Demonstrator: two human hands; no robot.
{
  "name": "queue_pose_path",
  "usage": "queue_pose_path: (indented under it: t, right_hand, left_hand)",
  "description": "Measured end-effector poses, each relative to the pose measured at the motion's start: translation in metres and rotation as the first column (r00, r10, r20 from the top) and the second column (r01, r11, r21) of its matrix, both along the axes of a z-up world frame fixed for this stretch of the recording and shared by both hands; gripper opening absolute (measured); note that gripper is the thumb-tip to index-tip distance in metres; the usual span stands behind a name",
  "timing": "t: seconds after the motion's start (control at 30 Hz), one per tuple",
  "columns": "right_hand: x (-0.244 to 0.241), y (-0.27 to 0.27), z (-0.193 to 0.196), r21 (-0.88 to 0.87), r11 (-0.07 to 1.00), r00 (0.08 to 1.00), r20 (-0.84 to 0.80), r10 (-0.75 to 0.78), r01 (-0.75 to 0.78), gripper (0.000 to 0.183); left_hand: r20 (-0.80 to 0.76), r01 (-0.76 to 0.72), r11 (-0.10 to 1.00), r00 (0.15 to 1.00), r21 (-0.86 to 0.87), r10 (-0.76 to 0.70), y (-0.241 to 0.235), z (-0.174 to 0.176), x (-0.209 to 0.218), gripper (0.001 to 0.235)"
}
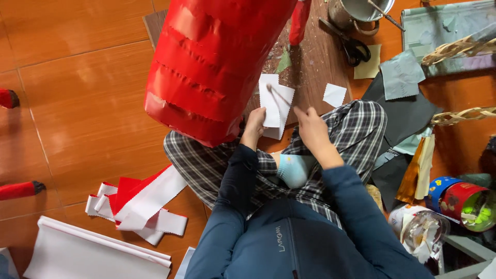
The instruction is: Decorating a red paper-mache animal model by cutting and applying white paper strips.
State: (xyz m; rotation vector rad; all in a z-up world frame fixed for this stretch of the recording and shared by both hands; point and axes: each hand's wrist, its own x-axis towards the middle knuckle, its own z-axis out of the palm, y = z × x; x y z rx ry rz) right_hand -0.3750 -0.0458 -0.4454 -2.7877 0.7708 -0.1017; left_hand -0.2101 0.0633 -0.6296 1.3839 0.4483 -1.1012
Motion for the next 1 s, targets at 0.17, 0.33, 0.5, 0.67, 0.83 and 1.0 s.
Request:
queue_pose_path:
  t: [0.17,0.33,0.5,0.67,0.83,1.0]
  right_hand:
    - [-0.076,0.036,0.046,0.182,0.983,0.962,-0.273,0.013,0.038,0.042]
    - [-0.095,0.035,0.048,0.373,0.909,0.918,-0.396,-0.025,0.186,0.046]
    - [-0.081,0.059,0.069,0.499,0.845,0.926,-0.377,0.009,0.195,0.049]
    - [-0.107,0.043,0.072,0.412,0.875,0.896,-0.441,-0.054,0.255,0.048]
    - [-0.032,0.029,0.114,0.483,0.847,0.959,-0.262,-0.104,0.224,0.061]
    - [0.029,0.013,0.038,0.519,0.834,0.983,-0.104,-0.153,0.185,0.044]
  left_hand:
    - [-0.068,-0.084,0.995,0.994,-0.05,0.081,0.003,0.01,-0.004,0.056]
    - [-0.111,-0.052,0.997,0.993,-0.062,0.045,0.007,-0.001,-0.003,0.059]
    - [-0.09,-0.029,0.999,0.996,-0.045,0.025,0.007,0.011,-0.002,0.065]
    - [-0.188,-0.017,0.993,0.982,-0.119,-0.006,0.012,0.059,0.003,0.068]
    - [-0.1,0.012,0.998,0.995,-0.064,-0.018,0.009,0.061,-0.003,0.068]
    - [-0.054,-0.003,0.996,0.999,-0.092,-0.002,0.011,0.038,-0.005,0.063]
